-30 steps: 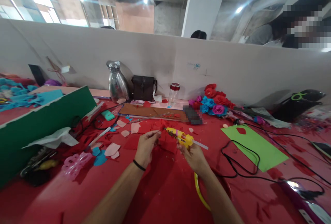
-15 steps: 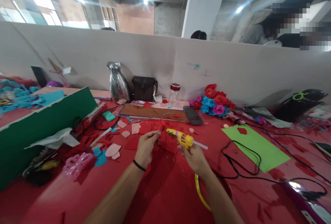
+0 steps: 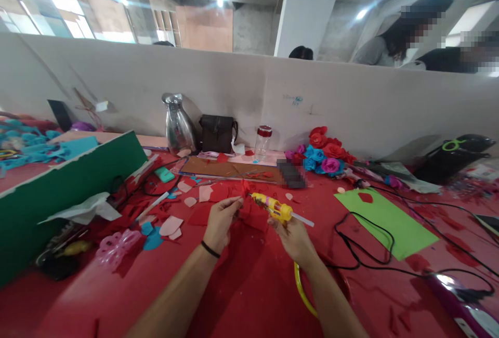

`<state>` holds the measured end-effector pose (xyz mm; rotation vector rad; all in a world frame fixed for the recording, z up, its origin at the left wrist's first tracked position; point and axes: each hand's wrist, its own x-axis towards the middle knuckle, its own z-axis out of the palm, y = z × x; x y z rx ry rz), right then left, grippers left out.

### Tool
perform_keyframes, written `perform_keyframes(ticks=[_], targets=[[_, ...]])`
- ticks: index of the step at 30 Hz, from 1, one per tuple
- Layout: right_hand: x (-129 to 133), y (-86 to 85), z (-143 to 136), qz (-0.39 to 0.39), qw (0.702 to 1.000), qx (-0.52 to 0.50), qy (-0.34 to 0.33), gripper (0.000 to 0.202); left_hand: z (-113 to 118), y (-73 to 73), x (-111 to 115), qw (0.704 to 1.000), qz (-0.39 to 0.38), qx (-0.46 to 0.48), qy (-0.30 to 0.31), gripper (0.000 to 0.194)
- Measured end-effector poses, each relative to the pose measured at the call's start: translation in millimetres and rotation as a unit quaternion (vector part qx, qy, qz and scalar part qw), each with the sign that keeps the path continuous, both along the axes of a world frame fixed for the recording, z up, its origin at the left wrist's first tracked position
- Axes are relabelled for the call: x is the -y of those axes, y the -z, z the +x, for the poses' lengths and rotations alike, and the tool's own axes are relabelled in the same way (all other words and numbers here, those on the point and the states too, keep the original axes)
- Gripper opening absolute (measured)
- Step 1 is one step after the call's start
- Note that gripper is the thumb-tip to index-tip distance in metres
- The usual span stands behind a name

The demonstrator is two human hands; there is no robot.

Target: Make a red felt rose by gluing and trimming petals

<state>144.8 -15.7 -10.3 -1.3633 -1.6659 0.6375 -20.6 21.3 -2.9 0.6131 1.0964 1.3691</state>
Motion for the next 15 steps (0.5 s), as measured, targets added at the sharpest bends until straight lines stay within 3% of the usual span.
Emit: perform_keyframes(ticks=[8,12,15], targets=[[-0.8,-0.4,6.9,-0.047,0.998,-0.019,0.026,0.048,-3.2,-2.5,-1.0,1.0,-0.01,0.017,-0.018,0.025],[-0.3,-7.0,23.8,-0.037,0.99,0.105,0.084,0.037,-6.4,-2.7,-1.7,0.999,-0.022,0.035,-0.019,0.02],[1.1,-10.1,42.2,-0.089,0.948,0.273,0.136,0.025,-7.8,-1.6,-2.4,0.998,-0.025,0.055,-0.015,0.014]])
